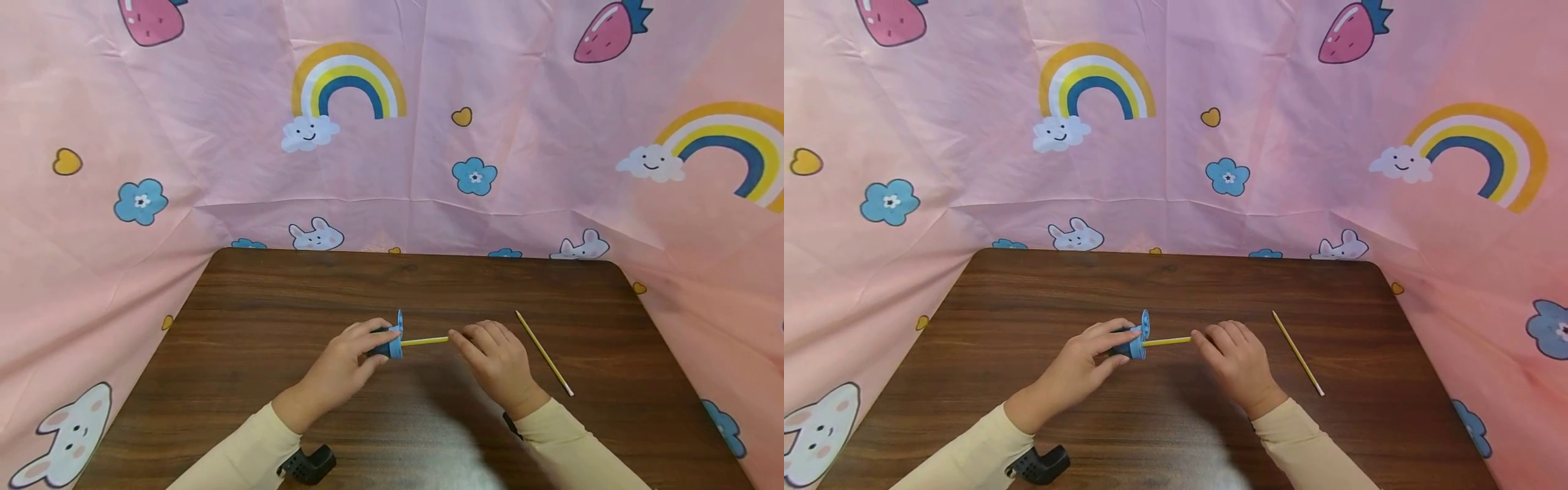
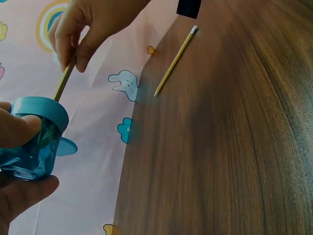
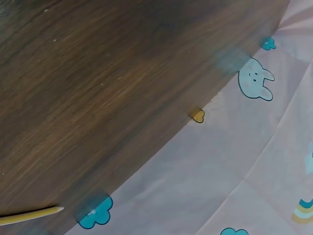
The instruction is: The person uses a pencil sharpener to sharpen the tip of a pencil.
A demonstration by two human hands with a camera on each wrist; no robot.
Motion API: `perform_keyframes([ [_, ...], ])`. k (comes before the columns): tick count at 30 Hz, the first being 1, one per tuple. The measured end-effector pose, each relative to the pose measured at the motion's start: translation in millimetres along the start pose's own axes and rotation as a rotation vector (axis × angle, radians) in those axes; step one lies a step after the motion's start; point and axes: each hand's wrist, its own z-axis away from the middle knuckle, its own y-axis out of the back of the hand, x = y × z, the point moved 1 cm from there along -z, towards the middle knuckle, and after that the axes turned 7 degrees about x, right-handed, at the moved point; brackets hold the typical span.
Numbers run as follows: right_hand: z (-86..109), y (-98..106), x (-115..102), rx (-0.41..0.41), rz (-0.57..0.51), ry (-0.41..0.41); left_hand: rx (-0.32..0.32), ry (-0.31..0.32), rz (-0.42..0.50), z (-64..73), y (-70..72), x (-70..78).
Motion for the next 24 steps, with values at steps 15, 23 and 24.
perform_keyframes([
  [15, -12.8, 12.5, 6.9, -0.704, -0.524, -0.710, 0.140, -0.450, -0.221, 1.3, -9.7, -5.0],
  [23, -20.6, 14.5, 18.6, -0.942, -0.614, -0.835, 0.168, -0.489, -0.205, 4.0, -15.0, -5.9],
  [24, -22.0, 14.0, 17.2, -0.927, -0.551, -0.784, 0.172, -0.475, -0.203, 3.9, -14.9, -6.2],
])
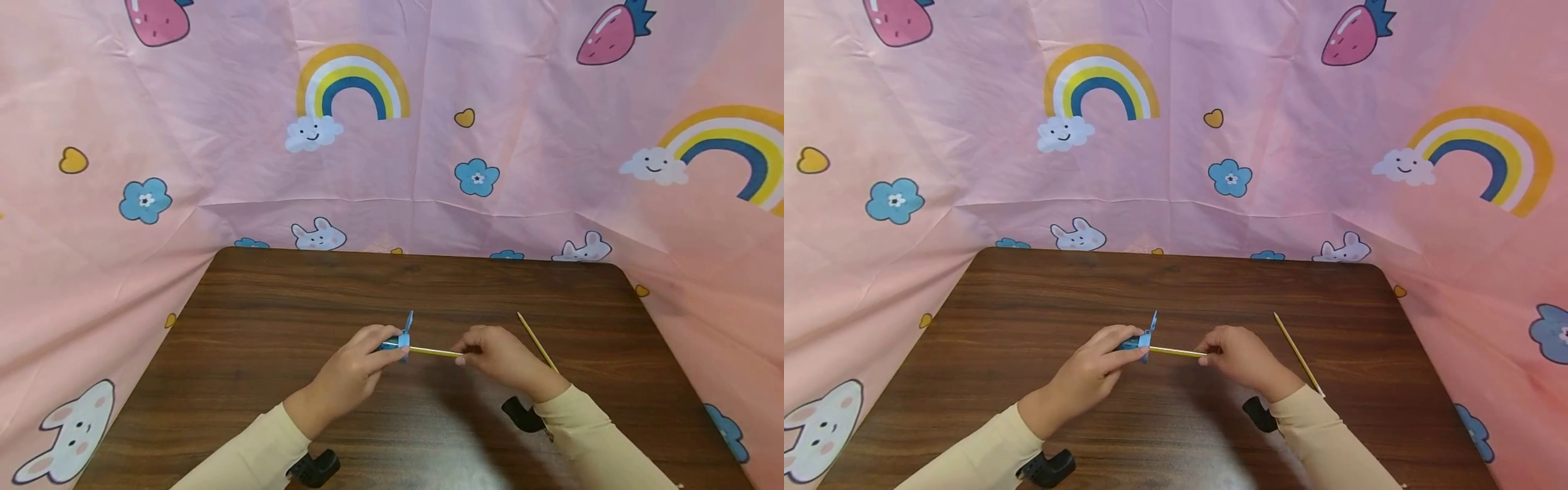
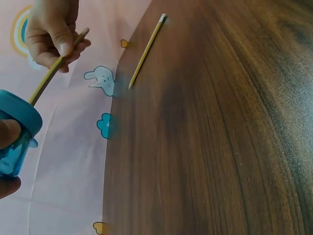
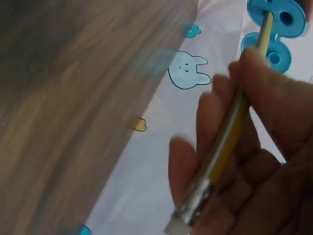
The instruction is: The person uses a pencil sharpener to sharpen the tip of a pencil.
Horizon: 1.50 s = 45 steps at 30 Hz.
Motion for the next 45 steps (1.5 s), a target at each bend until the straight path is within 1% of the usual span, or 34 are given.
perform_keyframes([
  [3, 0.3, -3.1, -5.4, 0.073, 0.157, 0.028, 0.009, 0.030, 0.011, 0.5, -0.9, -1.5],
  [5, 1.3, -5.7, -8.0, 0.118, 0.225, 0.035, 0.011, 0.051, 0.022, 0.8, -1.6, -2.5],
  [7, 2.0, -8.3, -9.6, 0.164, 0.273, 0.046, 0.015, 0.074, 0.029, 1.4, -2.2, -3.7],
  [9, 2.4, -10.2, -10.0, 0.222, 0.318, 0.074, 0.023, 0.098, 0.034, 1.9, -2.6, -4.9],
  [13, 1.1, -13.4, -7.4, 0.362, 0.400, 0.172, 0.034, 0.135, 0.044, 1.7, -3.0, -6.6],
  [16, 1.0, -15.7, -4.8, 0.461, 0.438, 0.265, 0.028, 0.176, 0.059, 0.3, -1.5, -6.5],
  [19, 1.7, -18.3, -1.8, 0.545, 0.468, 0.358, 0.015, 0.231, 0.071, -1.1, 1.0, -6.3],
  [25, 5.4, -22.8, 4.2, 0.671, 0.539, 0.501, -0.019, 0.337, 0.096, -5.0, 5.2, -5.9],
  [30, 4.9, -26.7, 6.4, 0.779, 0.568, 0.616, -0.045, 0.427, 0.159, -8.8, 9.5, -3.4],
  [33, 3.9, -28.7, 7.6, 0.828, 0.574, 0.670, -0.060, 0.458, 0.194, -10.3, 12.1, -1.5],
  [37, 3.5, -29.7, 8.1, 0.866, 0.574, 0.707, -0.074, 0.472, 0.213, -10.9, 13.9, 0.3],
  [40, 3.4, -29.3, 5.9, 0.873, 0.548, 0.705, -0.072, 0.459, 0.209, -10.1, 13.7, 1.1],
  [42, 3.7, -28.4, 3.9, 0.853, 0.517, 0.675, -0.070, 0.432, 0.187, -9.1, 13.0, 1.3],
  [45, 4.2, -25.5, -0.5, 0.775, 0.471, 0.587, -0.050, 0.345, 0.132, -6.8, 11.6, 1.2],
])
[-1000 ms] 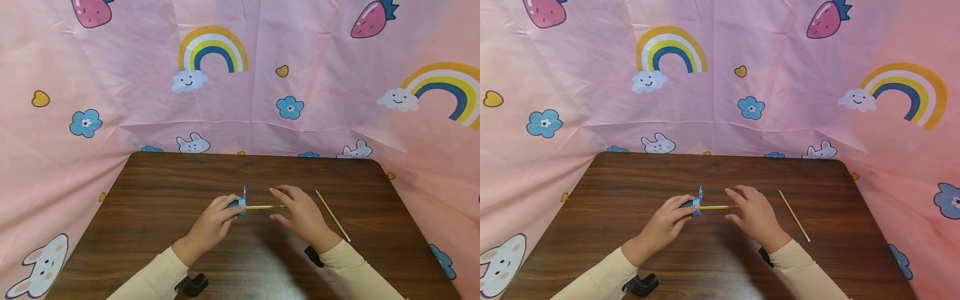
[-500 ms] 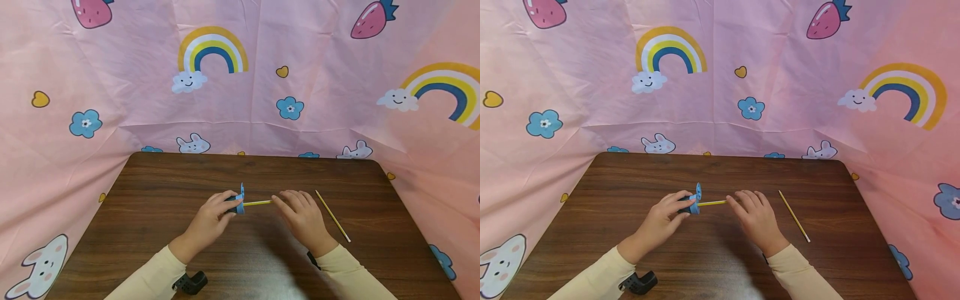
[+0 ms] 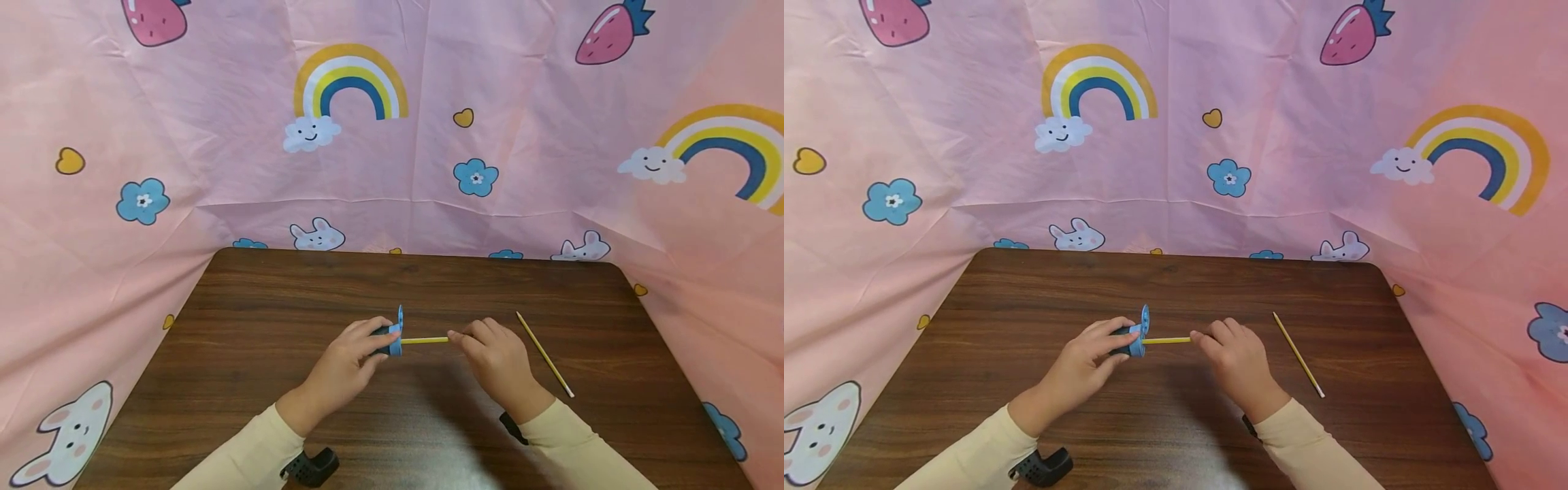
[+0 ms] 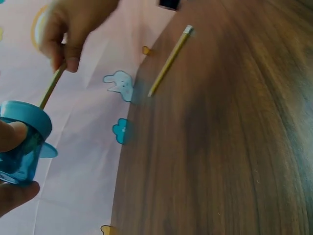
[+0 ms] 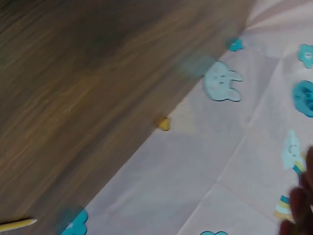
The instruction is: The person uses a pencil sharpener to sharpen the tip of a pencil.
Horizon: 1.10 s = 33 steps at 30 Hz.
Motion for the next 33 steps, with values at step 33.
perform_keyframes([
  [33, -4.6, 4.3, 4.2, -0.199, 0.007, -0.084, 0.039, 0.004, 0.003, 3.4, -5.5, -8.3],
])
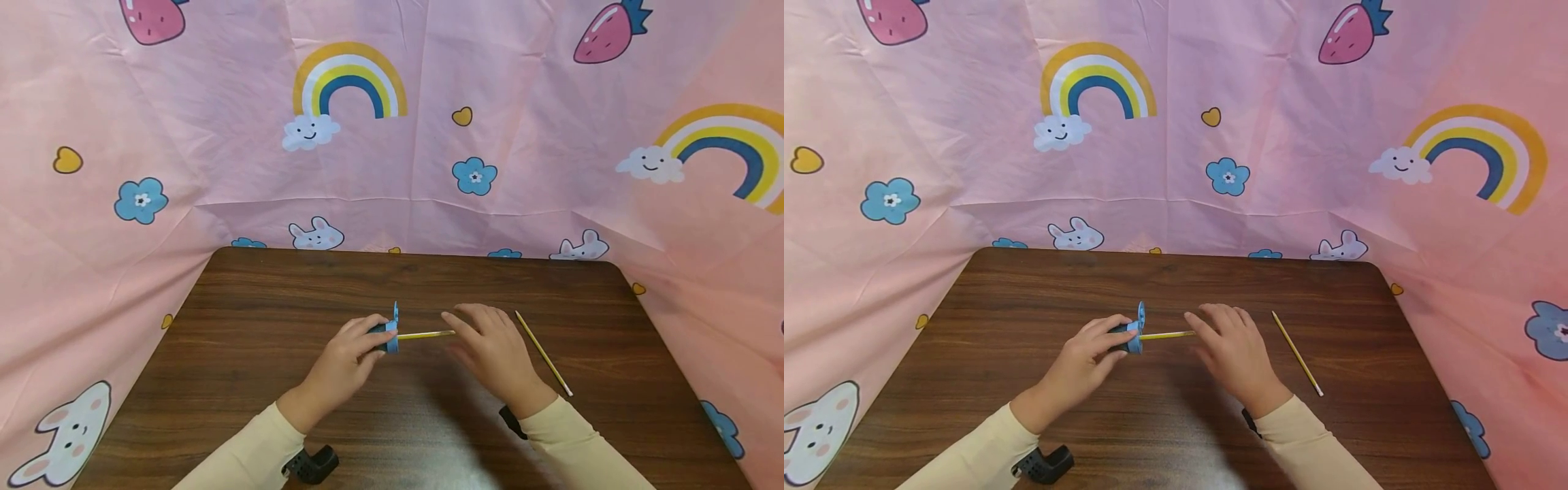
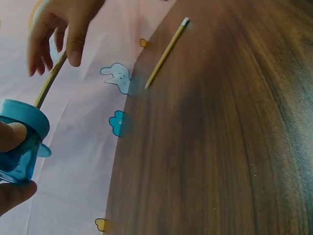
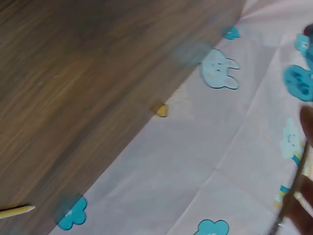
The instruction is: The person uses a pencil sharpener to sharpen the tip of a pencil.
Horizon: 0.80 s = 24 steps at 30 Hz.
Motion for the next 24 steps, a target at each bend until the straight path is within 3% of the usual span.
perform_keyframes([
  [7, 2.8, -4.6, 0.0, 0.286, 0.081, 0.200, -0.049, 0.170, 0.099, -5.4, 6.9, 3.8],
  [10, 1.6, -4.5, 0.0, 0.366, 0.080, 0.247, -0.074, 0.203, 0.113, -6.6, 8.4, 5.4],
  [13, 1.1, -4.4, -0.5, 0.398, 0.059, 0.254, -0.089, 0.193, 0.108, -6.4, 8.6, 6.1],
  [17, 3.4, -4.7, -2.1, 0.308, 0.003, 0.164, -0.084, 0.106, 0.050, -5.7, 8.3, 5.1],
  [24, 0.4, 0.2, -4.9, -0.003, -0.081, -0.108, -0.004, -0.203, -0.083, -2.8, 3.3, 0.7],
])
